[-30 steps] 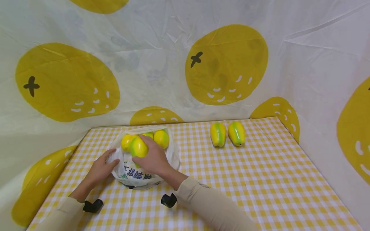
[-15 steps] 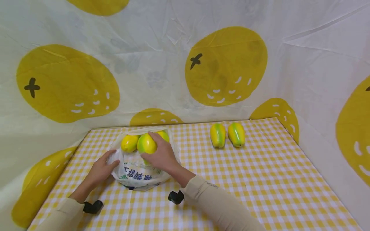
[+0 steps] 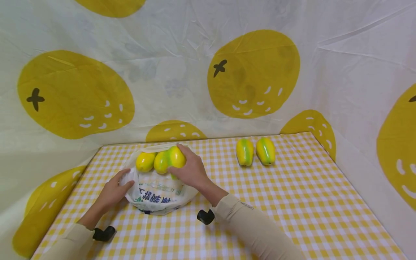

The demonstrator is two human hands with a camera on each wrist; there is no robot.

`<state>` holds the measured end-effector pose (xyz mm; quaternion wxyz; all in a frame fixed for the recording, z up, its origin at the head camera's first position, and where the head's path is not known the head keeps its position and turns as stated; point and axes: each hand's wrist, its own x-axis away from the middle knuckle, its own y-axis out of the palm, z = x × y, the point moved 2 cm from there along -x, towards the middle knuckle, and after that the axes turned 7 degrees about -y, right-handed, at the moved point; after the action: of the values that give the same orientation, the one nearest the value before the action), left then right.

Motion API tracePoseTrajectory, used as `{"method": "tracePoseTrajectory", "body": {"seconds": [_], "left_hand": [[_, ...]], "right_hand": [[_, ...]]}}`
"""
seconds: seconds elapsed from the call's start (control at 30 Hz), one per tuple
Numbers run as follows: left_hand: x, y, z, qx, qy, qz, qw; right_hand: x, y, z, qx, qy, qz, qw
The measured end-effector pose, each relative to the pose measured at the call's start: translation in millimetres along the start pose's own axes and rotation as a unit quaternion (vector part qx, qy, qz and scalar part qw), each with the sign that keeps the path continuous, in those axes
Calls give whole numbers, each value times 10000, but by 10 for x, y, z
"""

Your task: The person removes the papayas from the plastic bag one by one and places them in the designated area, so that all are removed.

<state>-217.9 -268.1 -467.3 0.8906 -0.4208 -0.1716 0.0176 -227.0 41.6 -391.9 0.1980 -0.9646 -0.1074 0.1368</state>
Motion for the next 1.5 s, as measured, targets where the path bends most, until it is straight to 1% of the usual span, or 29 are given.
{"method": "tracePoseTrajectory", "body": {"seconds": [0.13, 0.33, 0.53, 0.67, 0.87, 1.0, 1.17, 1.5], "left_hand": [[3, -2, 9, -14, -50, -6, 10000], [0, 2, 8, -14, 33, 11, 10000], [-6, 10, -2, -7, 30, 36, 10000], [-8, 8, -2, 9, 23, 47, 10000], [0, 1, 1, -19, 9, 10, 10000], [-8, 5, -2, 12, 1, -34, 10000], [-8, 13, -8, 44, -25, 0, 10000], [5, 8, 16, 14, -75, -38, 10000]], "right_hand": [[-12, -65, 29, 71, 1, 75, 9999], [-33, -172, 86, 207, 132, 152, 9996], [-52, -275, 140, 264, 266, 147, 9992], [-69, -330, 181, 288, 213, 137, 9993], [-77, -373, 241, 377, 152, 17, 9992], [-86, -399, 280, 475, 114, 58, 9988], [-98, -448, 316, 628, 89, 129, 9979], [-112, -571, 388, 758, 105, 188, 9969]]}}
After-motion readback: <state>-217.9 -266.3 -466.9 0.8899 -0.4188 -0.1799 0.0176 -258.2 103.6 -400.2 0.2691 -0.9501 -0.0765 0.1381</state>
